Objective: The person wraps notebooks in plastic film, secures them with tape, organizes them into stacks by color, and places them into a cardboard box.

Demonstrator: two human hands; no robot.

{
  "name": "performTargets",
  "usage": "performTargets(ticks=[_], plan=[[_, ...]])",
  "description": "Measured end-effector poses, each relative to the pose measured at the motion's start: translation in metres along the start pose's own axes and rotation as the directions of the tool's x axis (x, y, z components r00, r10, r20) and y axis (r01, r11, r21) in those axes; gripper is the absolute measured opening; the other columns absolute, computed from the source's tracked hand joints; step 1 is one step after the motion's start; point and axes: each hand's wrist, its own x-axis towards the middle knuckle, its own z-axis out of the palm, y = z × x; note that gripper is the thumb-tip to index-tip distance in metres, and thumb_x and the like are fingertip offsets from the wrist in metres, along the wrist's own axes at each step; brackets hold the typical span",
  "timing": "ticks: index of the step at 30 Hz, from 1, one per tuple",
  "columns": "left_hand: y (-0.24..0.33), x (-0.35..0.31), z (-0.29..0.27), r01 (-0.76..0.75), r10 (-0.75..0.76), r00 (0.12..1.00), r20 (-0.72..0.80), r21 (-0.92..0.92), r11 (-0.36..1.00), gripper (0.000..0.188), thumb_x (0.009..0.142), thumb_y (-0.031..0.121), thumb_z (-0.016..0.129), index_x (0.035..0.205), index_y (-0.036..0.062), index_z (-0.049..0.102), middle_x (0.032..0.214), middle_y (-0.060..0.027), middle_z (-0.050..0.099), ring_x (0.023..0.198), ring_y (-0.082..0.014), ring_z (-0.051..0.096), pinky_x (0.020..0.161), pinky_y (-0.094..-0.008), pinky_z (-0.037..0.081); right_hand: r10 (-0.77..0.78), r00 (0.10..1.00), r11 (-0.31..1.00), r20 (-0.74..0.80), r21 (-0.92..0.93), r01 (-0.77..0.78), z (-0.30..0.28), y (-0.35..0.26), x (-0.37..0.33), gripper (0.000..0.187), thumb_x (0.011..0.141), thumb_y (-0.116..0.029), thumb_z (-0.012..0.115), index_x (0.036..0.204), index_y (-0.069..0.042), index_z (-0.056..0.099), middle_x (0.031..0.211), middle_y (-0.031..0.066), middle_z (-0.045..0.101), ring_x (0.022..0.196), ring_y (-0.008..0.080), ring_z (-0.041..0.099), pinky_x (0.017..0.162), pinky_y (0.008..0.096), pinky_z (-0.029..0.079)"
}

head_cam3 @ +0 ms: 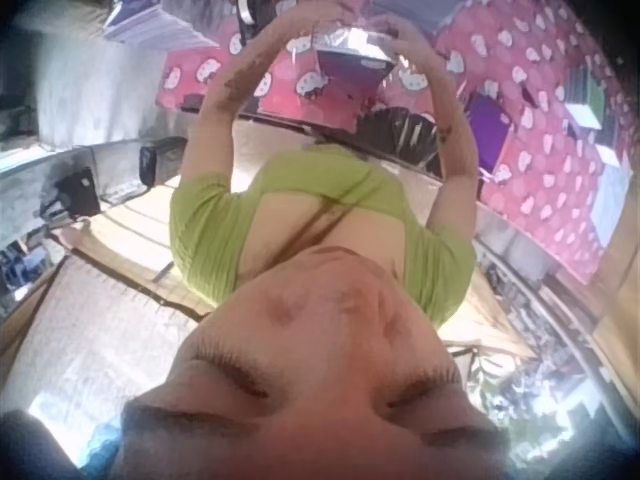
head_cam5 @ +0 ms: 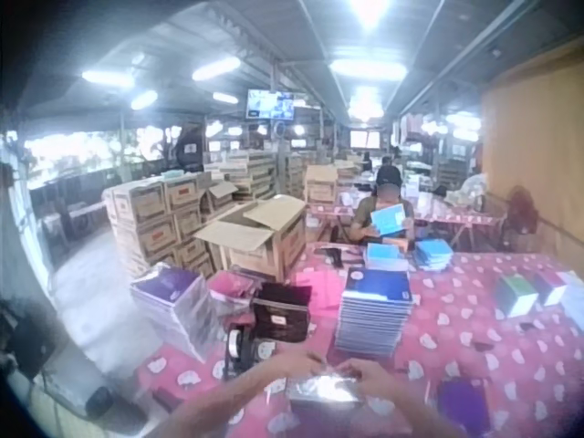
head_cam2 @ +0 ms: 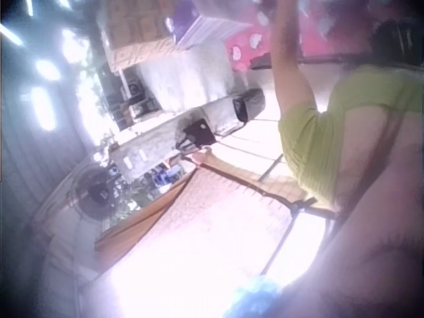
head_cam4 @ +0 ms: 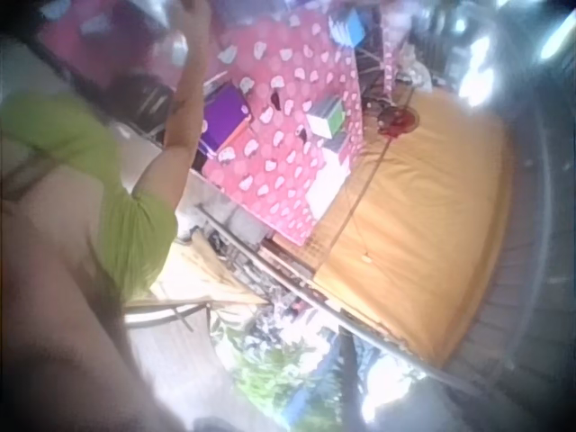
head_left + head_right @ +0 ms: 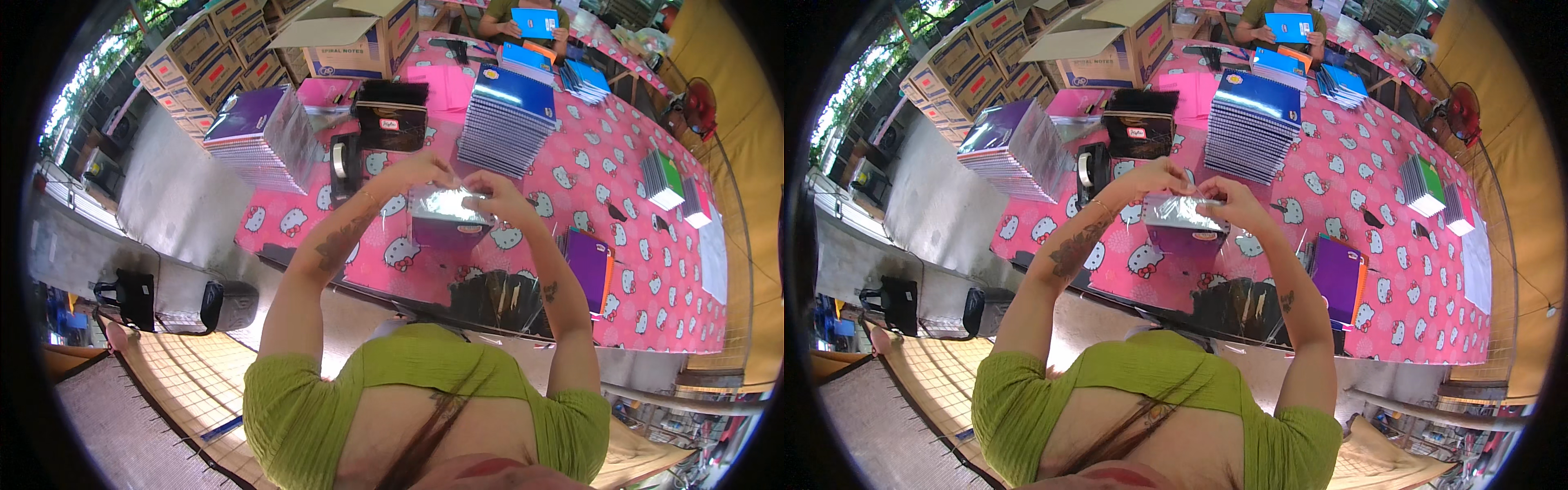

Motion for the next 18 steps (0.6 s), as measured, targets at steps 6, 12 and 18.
performTargets(ticks=[6,12,18], plan=[[-0.137,-0.058,-0.057,0.068,0.377,0.368,-0.850,0.428,0.901,0.021,0.085,0.019,0.071,0.093,0.0002,0.073,0.081,-0.0047,0.070,0.072,-0.0118,0.064,0.063,-0.0294,0.050,-0.096,0.989,0.995,-0.108,-0.003,0.096,0.010,0.019,-0.001,0.036,0.082,-0.013,0.077,0.113,-0.001,0.063,0.093,0.0027,0.064,0.083,0.0088,0.059,0.074,0.0245,0.049],[-0.176,-0.127,-0.044,-0.038,-0.403,0.574,-0.712,-0.515,0.856,0.029,0.083,0.023,0.077,0.098,-0.0010,0.071,0.080,-0.0060,0.068,0.070,-0.0120,0.061,0.062,-0.0290,0.050,-0.091,0.989,0.994,-0.118,0.049,0.097,0.005,0.029,0.000,0.034,0.084,-0.013,0.075,0.114,-0.002,0.064,0.094,0.0036,0.065,0.086,0.0098,0.060,0.078,0.0253,0.049],[-0.201,-0.139,0.022,-0.480,-0.513,0.410,-0.754,-0.657,0.581,0.022,0.085,0.019,0.072,0.097,0.0003,0.072,0.082,-0.0088,0.071,0.065,-0.0160,0.064,0.060,-0.0293,0.050,-0.048,0.995,0.999,-0.088,-0.013,0.047,0.009,0.021,-0.001,0.036,0.087,-0.014,0.072,0.118,-0.001,0.060,0.100,0.0036,0.063,0.093,0.0109,0.059,0.083,0.0262,0.047]])
